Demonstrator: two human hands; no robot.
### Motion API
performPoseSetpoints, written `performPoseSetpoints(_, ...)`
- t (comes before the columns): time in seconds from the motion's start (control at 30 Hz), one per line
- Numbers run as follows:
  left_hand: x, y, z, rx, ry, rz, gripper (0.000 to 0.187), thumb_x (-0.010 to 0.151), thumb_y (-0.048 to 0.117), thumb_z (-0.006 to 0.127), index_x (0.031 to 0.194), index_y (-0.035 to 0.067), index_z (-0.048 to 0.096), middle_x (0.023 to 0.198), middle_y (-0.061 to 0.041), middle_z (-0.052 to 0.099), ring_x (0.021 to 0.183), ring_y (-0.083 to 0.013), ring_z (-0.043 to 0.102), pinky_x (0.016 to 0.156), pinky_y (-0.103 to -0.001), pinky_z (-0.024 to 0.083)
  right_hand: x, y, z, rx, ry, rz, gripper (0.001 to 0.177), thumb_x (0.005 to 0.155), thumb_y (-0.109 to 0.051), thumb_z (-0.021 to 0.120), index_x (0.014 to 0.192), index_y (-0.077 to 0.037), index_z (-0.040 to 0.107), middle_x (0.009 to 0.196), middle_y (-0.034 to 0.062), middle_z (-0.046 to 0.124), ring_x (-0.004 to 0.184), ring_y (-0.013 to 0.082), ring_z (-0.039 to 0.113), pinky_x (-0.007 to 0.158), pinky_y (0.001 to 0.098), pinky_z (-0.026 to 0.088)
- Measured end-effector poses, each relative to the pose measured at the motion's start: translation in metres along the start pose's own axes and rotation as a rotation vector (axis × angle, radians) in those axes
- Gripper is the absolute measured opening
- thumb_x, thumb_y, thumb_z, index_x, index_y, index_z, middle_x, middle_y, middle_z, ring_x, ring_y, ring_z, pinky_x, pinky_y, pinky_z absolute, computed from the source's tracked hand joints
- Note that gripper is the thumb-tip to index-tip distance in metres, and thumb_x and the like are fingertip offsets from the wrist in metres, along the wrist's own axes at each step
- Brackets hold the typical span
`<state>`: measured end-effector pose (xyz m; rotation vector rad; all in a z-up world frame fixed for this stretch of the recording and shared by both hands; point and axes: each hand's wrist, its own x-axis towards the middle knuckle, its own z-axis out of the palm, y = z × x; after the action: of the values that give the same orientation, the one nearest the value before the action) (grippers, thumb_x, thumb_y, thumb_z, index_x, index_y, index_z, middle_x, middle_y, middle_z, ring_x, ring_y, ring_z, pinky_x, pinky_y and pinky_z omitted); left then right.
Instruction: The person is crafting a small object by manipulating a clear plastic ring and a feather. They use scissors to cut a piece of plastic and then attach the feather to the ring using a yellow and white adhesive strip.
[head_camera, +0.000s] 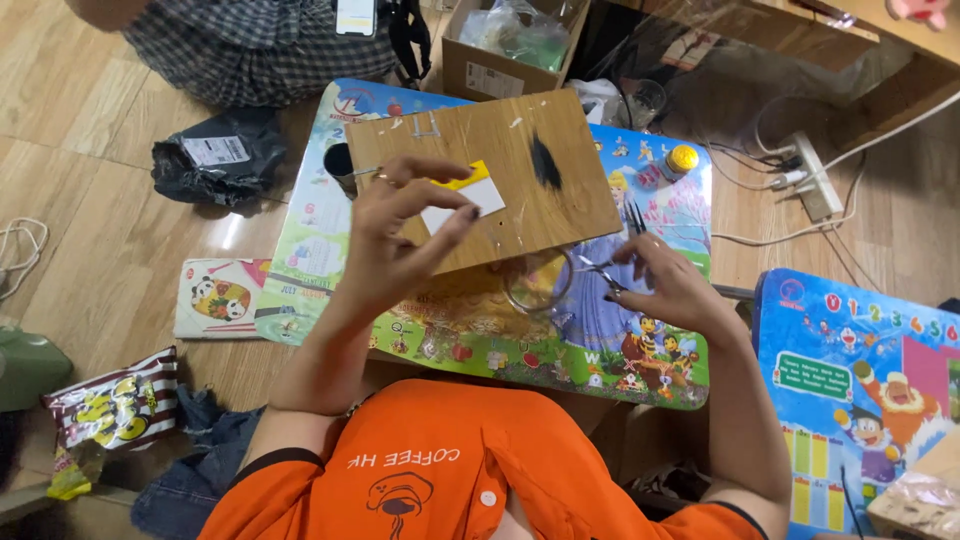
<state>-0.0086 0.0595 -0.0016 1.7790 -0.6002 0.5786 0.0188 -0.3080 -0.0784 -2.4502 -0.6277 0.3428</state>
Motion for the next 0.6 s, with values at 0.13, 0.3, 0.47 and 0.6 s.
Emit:
performPoseSetpoints(0.13,-0.014,-0.013,-0.023,0.015,0.073,-0.066,0.004,0.096,0.008,0.073,0.091,0.008,0.074,0.111,-0.014,0.07,0.106,-0.0313,0.068,0.095,-0.042,0.051,0.005,0.052,0.037,-0.054,-0.045,0.07,0.043,0.073,-0.014,0.081,0.112,-0.007,0.066,0.095,0.0151,0.063,0.084,0.0412,0.065,0.074,0.0527,0.053)
performPoseSetpoints(0.3,-0.028,-0.031,-0.027,0.031,0.124,-0.092,0.007,0.096,0.007,0.07,0.09,0.005,0.073,0.107,-0.017,0.071,0.101,-0.0313,0.067,0.092,-0.043,0.051,0.013,0.018,0.028,-0.158,-0.121,0.032,0.025,0.078,-0.007,0.072,0.103,-0.003,0.072,0.091,0.019,0.067,0.084,0.0447,0.071,0.076,0.0551,0.054)
performPoseSetpoints(0.47,-0.033,-0.036,-0.02,-0.04,0.04,-0.11,0.009,0.096,0.012,0.068,0.094,0.004,0.072,0.109,-0.019,0.072,0.1,-0.0385,0.069,0.089,-0.049,0.054,0.028,-0.048,0.019,0.047,0.163,-0.3,0.022,0.085,-0.018,0.08,0.107,-0.018,0.08,0.101,0.006,0.075,0.081,0.027,0.071,0.076,0.0361,0.058)
performPoseSetpoints(0.6,-0.018,-0.01,-0.017,-0.114,0.004,-0.1,0.008,0.097,0.013,0.067,0.095,0.008,0.073,0.112,-0.014,0.072,0.103,-0.0325,0.069,0.092,-0.045,0.054,0.073,-0.106,0.022,0.269,0.149,-0.52,0.036,0.084,-0.021,0.082,0.118,-0.01,0.078,0.115,0.0112,0.073,0.105,0.0319,0.07,0.095,0.0413,0.055)
